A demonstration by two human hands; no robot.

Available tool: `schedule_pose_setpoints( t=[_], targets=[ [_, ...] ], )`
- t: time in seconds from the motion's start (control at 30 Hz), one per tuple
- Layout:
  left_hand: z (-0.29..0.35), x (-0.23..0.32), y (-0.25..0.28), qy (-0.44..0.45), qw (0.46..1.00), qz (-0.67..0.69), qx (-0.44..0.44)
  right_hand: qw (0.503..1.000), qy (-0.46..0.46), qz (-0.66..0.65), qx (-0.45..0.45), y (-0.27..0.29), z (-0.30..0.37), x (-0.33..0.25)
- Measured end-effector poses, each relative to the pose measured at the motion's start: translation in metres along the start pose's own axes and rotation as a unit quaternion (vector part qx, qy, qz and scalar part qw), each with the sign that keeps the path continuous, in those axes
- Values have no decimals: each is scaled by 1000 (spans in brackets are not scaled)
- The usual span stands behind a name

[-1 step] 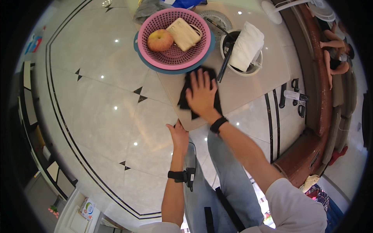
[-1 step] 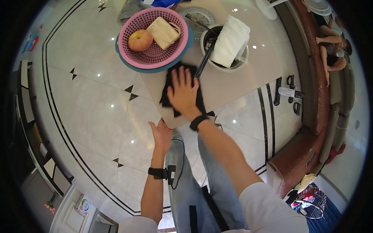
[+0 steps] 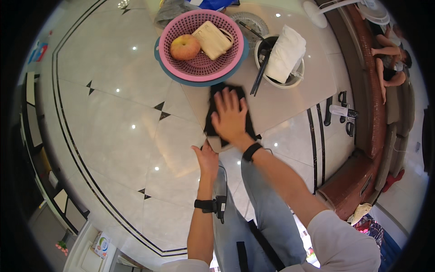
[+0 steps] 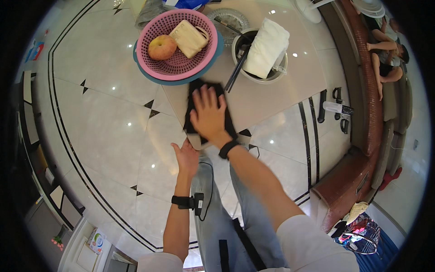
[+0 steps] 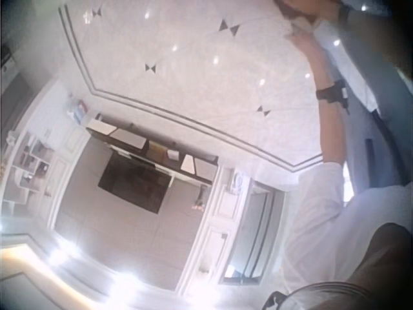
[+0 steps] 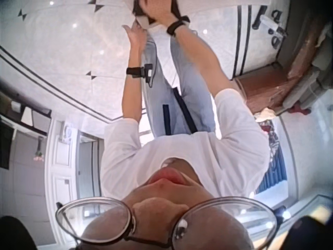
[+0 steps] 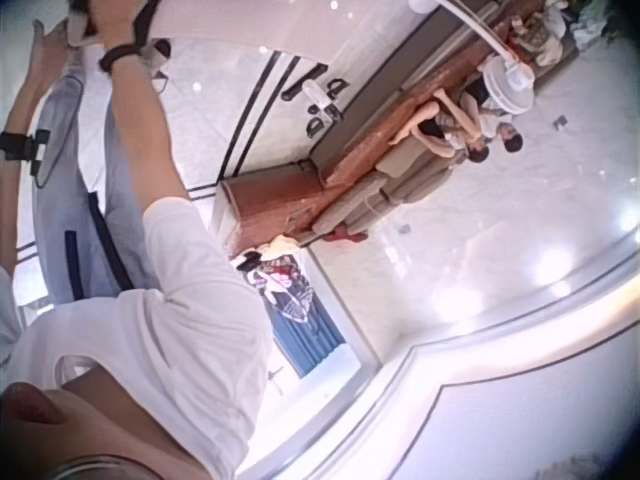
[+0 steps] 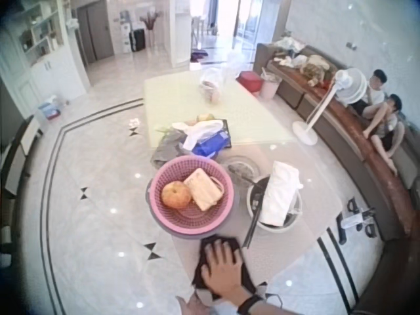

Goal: The person wipes a table with a black cloth, moving objects aside to clean under them. They then take the cloth to a sink, rinse it under running water, wring it out, and return to continue wiping the table surface.

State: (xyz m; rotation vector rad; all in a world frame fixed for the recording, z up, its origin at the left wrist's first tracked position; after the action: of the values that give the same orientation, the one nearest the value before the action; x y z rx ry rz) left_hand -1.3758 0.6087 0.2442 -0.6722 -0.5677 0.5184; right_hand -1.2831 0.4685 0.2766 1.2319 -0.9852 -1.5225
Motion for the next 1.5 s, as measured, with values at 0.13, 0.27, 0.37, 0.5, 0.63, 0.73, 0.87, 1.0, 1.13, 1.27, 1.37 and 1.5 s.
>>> schedule_pose_setpoints(
  t=[0.13,0.27,0.37,0.5,0.63,0.73,0.87,1.0,1.13,1.27,1.37,1.5],
  targets=[
    [9,-4,-26,-13,987,109,117,986,126,-37,-108,-16,64,-28],
    [19,-33,-11,-36,976,9,215,972,206,-17,-112,-9,76,3],
    [17,-64,-47,-95,908,-266,310,979,178,8,-101,2,77,82],
    [-5,-114,-126,-154,731,-611,261,989,98,67,-83,39,66,235],
    [-49,-161,-192,-140,597,-769,178,994,-4,113,2,76,46,394],
    [-72,-177,-198,-107,508,-832,196,990,-91,99,39,95,39,452],
    [-76,-183,-201,-98,520,-825,198,991,-75,95,62,79,43,430],
    [-76,-183,-220,-91,577,-780,224,994,105,-5,-31,56,64,315],
    [-77,-192,-248,-106,596,-767,212,960,267,48,-61,49,80,244],
    [-87,-208,-265,-95,548,-818,149,935,315,49,-154,67,66,296],
    [-107,-224,-290,-90,553,-817,138,960,231,34,-155,93,32,368],
    [-156,-244,-340,-75,553,-814,162,990,108,62,-70,137,-44,464]
  ],
)
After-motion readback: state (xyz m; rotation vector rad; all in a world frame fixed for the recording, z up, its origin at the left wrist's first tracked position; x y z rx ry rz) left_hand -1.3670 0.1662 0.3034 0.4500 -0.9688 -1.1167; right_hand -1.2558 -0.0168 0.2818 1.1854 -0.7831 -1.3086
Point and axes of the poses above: each hand's wrist, its own z-axis away from the middle knuckle, its own y-axis out of the back of the hand, x = y × z, the point moved 2 cm from there along -z, towards the middle knuckle, and after that the axes turned 15 degrees about -x, right-handed, at the moved point
